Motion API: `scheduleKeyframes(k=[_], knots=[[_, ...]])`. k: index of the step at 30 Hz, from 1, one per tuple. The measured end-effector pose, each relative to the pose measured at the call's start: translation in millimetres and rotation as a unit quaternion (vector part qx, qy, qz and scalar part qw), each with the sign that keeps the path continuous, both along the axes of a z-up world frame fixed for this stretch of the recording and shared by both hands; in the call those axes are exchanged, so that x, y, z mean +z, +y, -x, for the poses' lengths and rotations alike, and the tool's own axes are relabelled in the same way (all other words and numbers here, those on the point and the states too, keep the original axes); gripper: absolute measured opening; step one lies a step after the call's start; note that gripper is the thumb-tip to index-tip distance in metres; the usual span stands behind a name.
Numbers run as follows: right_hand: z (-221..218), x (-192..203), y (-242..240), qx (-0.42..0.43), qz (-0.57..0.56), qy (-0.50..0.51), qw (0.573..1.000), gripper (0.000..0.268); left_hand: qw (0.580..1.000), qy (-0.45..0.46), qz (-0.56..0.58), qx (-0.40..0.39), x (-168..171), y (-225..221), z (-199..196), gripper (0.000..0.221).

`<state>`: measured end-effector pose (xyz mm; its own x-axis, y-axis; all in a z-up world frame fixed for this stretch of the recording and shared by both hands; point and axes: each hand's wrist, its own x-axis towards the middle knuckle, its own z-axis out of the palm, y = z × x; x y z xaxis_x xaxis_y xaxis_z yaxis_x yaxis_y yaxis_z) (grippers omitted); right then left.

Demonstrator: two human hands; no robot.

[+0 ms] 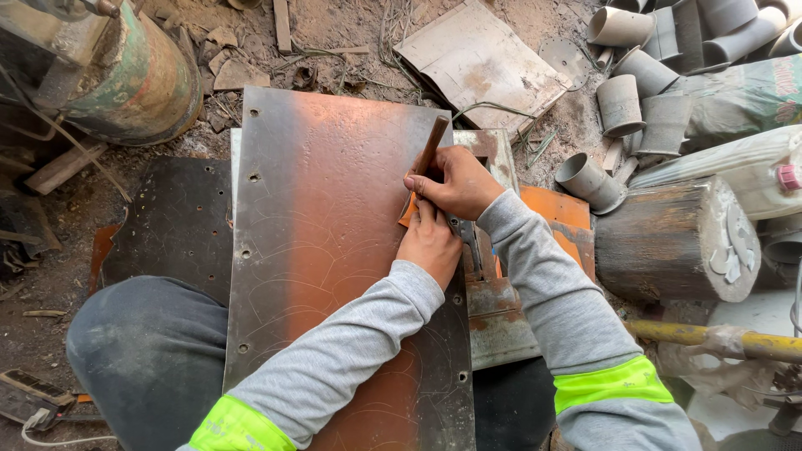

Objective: The person uses a small knife to cut a curved shape from an orange sheet of material, following a template. They then place the cut piece aside and continue cutting another shape from a larger orange sheet.

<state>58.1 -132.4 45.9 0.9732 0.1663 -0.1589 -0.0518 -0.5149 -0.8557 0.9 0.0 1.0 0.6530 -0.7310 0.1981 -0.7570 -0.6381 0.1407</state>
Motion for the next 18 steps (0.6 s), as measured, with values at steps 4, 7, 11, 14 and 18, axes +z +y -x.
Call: scheduleKeyframes(k=[4,7,11,14,18], knots=[[-4,14,5,-0.027,0.108,0.001,0.994,0.028,0.998,0.052,-0.020,-0.010,6,3,-1,0.022],[-7,23,8,-0.026,0.212,-0.040,0.976,0.025,1.000,0.014,-0.025,-0.005,7,4,-2,0.025],[-14,26,10,-0.006,0.192,-0.091,0.977,0.021,0.999,0.002,-0.050,-0.005,9,3,-2,0.020],[-18,22,14,0.004,0.215,-0.134,0.967,0.018,0.999,0.008,-0.038,0.003,6,2,-2,0.021],[-17,20,25,0.026,0.166,-0.265,0.950,0.014,0.998,0.059,-0.038,-0.005,1,-1,0,0.023]])
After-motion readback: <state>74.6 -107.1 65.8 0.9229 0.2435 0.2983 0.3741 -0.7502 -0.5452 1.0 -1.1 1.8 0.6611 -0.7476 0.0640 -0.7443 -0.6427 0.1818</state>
